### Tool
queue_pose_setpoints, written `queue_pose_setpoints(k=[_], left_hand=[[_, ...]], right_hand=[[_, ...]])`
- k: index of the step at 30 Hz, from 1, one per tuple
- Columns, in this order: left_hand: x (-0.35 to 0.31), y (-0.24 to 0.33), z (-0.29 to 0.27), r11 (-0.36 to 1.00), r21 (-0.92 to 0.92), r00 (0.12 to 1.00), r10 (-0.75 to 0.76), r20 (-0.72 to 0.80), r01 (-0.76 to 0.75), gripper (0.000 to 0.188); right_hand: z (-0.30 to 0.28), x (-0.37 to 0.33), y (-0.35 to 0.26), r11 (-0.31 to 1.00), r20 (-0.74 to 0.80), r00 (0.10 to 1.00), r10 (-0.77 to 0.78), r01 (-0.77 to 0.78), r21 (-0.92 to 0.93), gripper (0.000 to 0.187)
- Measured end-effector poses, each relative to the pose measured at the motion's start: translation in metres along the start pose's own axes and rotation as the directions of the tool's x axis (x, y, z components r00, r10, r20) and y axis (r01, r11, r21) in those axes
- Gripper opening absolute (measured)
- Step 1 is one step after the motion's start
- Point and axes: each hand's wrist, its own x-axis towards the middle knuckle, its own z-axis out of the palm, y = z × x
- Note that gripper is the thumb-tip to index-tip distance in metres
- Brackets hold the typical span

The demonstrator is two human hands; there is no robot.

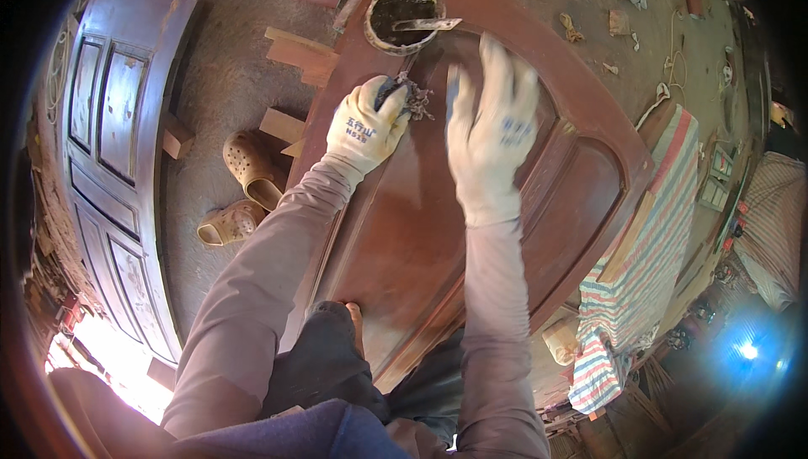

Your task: The person applies a dark filler paste to a large reddish-brown wooden door using a small tool and a cloth. They repeatedly scoop filler from a container, apply it to the surface, and wipe it smooth, focusing on the panels and grooves.

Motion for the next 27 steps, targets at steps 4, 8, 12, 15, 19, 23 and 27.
queue_pose_setpoints(k=[4,8,12,15,19,23,27], left_hand=[[-0.032,0.011,0.004,0.993,-0.030,0.993,0.118,0.022,-0.117,0.039],[-0.134,0.032,0.002,0.991,-0.077,0.994,0.108,0.026,-0.106,0.043],[-0.169,0.025,-0.009,0.991,-0.092,0.988,0.109,0.111,-0.099,0.039],[-0.169,0.024,-0.010,0.993,-0.075,0.994,0.101,0.047,-0.097,0.042],[-0.160,0.031,-0.011,0.991,-0.071,0.988,0.123,0.096,-0.117,0.042],[-0.164,0.026,-0.011,0.987,0.086,0.991,0.130,0.042,-0.133,0.042],[-0.172,0.009,-0.001,0.974,0.116,0.980,0.198,-0.002,-0.196,0.047]], right_hand=[[0.011,-0.126,-0.020,0.969,0.224,0.944,0.243,-0.228,-0.094,0.059],[-0.001,-0.230,-0.058,0.918,0.355,0.854,0.380,-0.396,-0.032,0.058],[-0.026,-0.269,-0.087,0.865,0.530,0.734,0.425,-0.502,0.002,0.065],[-0.024,-0.266,-0.086,0.821,0.531,0.716,0.454,-0.567,0.062,0.069],[-0.005,-0.266,-0.069,0.939,0.410,0.847,0.340,-0.333,-0.089,0.070],[-0.006,-0.266,-0.056,0.917,0.375,0.886,0.271,-0.356,0.179,0.076],[-0.002,-0.238,-0.039,0.858,0.454,0.874,0.173,-0.360,0.366,0.079]])
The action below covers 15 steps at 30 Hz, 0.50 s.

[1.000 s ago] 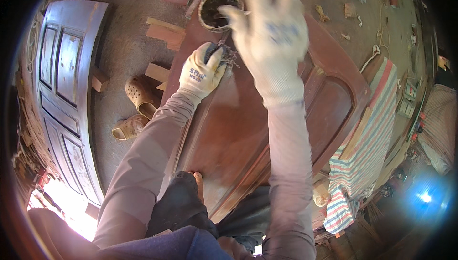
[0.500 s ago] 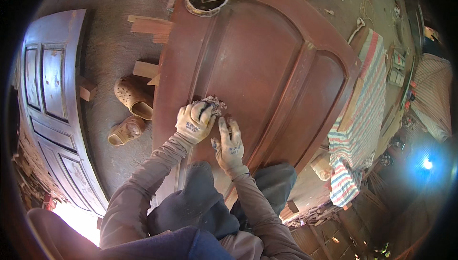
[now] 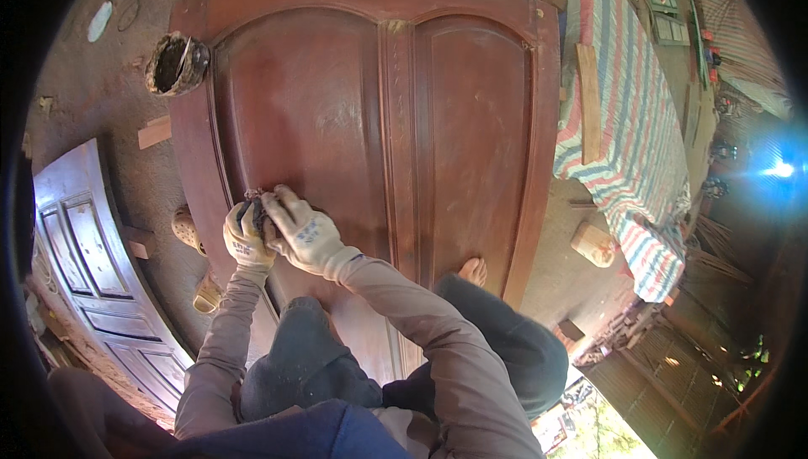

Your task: The person applies a dark filler paste to a large reddish-brown wooden door using a small tool and a cloth. They repeatedly scoop filler from a container, apply it to the surface, and wipe it smooth, focusing on the panels and grooves.

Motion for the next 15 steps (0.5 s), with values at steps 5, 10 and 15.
queue_pose_setpoints(k=[5,10,15], left_hand=[[0.006,0.007,-0.005,0.999,0.010,0.997,-0.052,0.058,0.051,0.052],[0.002,0.036,-0.040,0.969,0.002,0.945,-0.242,0.219,0.247,0.060],[-0.052,0.053,-0.076,0.897,0.116,0.798,-0.434,0.418,0.426,0.060]], right_hand=[[-0.054,0.026,0.022,0.876,0.255,0.869,-0.424,0.465,-0.128,0.072],[-0.155,0.057,0.096,0.679,0.194,0.789,-0.583,0.605,-0.416,0.054],[-0.239,0.068,0.164,0.742,-0.203,0.901,-0.384,0.170,-0.649,0.057]])
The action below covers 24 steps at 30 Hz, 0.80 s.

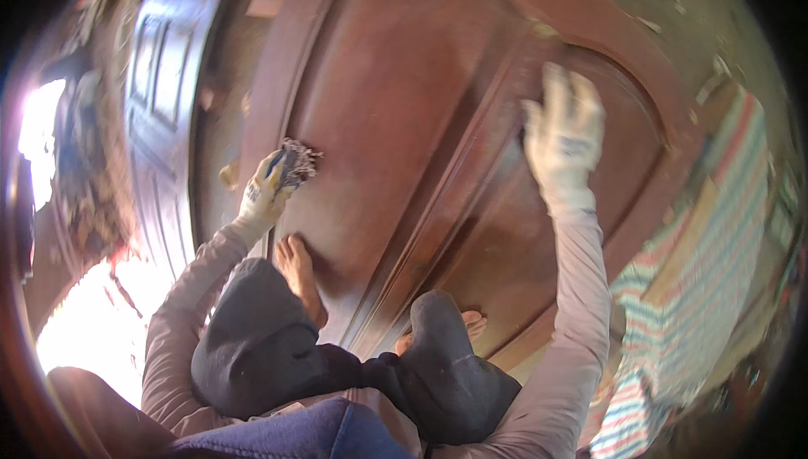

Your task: The person applies a dark filler paste to a large reddish-brown wooden door using a small tool and a cloth. They repeatedly scoop filler from a container, apply it to the surface, and wipe it smooth, focusing on the panels and grooves.

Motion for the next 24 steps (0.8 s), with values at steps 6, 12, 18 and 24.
queue_pose_setpoints(k=[6,12,18,24], left_hand=[[0.109,0.045,-0.003,0.996,0.026,0.940,-0.075,-0.333,0.088,0.034],[0.137,0.088,0.013,0.930,-0.154,0.776,-0.364,-0.515,0.335,0.032],[-0.142,0.012,0.124,0.393,-0.900,0.435,-0.855,-0.283,0.187,0.035],[-0.001,0.064,0.059,0.942,-0.103,0.609,-0.287,-0.739,0.319,0.033]], right_hand=[[0.013,-0.094,0.021,0.997,0.156,0.987,-0.029,0.038,-0.060,0.055],[0.005,-0.115,0.034,0.994,0.198,0.980,-0.022,0.043,-0.105,0.052],[0.002,-0.118,0.039,0.993,0.233,0.971,-0.056,0.078,-0.088,0.055],[0.006,-0.122,0.042,0.990,0.225,0.972,-0.065,0.092,-0.111,0.055]])
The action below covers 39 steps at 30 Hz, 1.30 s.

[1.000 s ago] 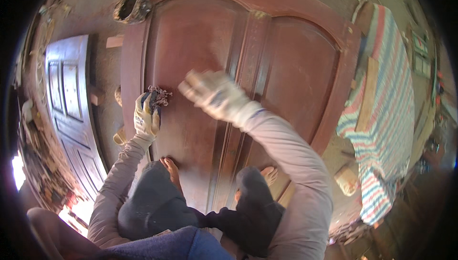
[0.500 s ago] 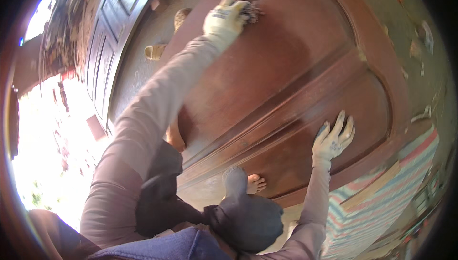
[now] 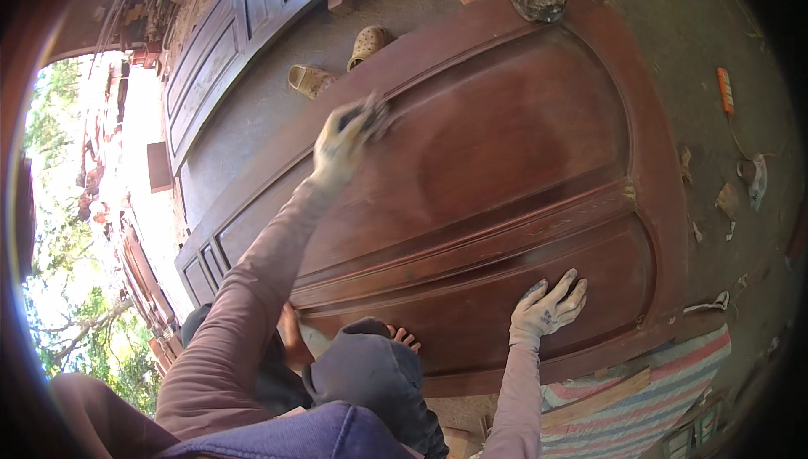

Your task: The person applies a dark filler paste to a large reddish-brown wooden door using a small tool and a cloth. They repeatedly scoop filler from a container, apply it to the surface, and wipe it smooth, focusing on the panels and grooves.

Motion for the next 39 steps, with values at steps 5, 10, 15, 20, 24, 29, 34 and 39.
queue_pose_setpoints(k=[5,10,15,20,24,29,34,39], left_hand=[[0.127,0.067,0.063,0.990,0.138,0.965,-0.073,0.251,0.039,0.024],[0.019,-0.029,0.030,0.995,-0.083,0.975,-0.039,0.220,0.058,0.037],[-0.019,-0.074,-0.011,0.967,0.119,0.952,0.190,0.240,-0.223,0.047],[0.163,0.076,0.104,0.959,0.110,0.932,0.223,0.284,-0.263,0.041],[0.213,0.116,0.140,0.957,0.250,0.944,0.057,0.326,-0.145,0.027],[0.110,0.039,0.053,0.873,0.257,0.854,0.274,0.441,-0.413,0.046],[0.064,-0.020,0.012,0.925,0.205,0.810,0.154,0.566,-0.319,0.051],[0.203,0.099,0.120,0.960,0.156,0.893,0.147,0.425,-0.233,0.035]], right_hand=[[-0.004,0.003,-0.003,0.999,0.025,0.999,-0.036,0.036,-0.002,0.055],[-0.004,0.004,0.007,0.999,-0.017,1.000,-0.024,0.023,-0.039,0.054],[-0.006,0.003,-0.001,0.999,0.028,0.999,0.026,-0.025,-0.028,0.054],[-0.011,0.004,-0.001,1.000,0.043,0.999,0.026,-0.026,0.003,0.053],[-0.004,0.003,-0.004,0.999,0.004,0.999,-0.042,0.042,0.034,0.052],[-0.007,0.004,0.004,1.000,0.007,1.000,-0.008,0.008,-0.009,0.051],[-0.009,0.000,0.004,0.999,-0.001,0.999,-0.032,0.032,-0.032,0.053],[-0.006,0.004,-0.002,0.999,0.017,1.000,-0.026,0.027,-0.022,0.052]])
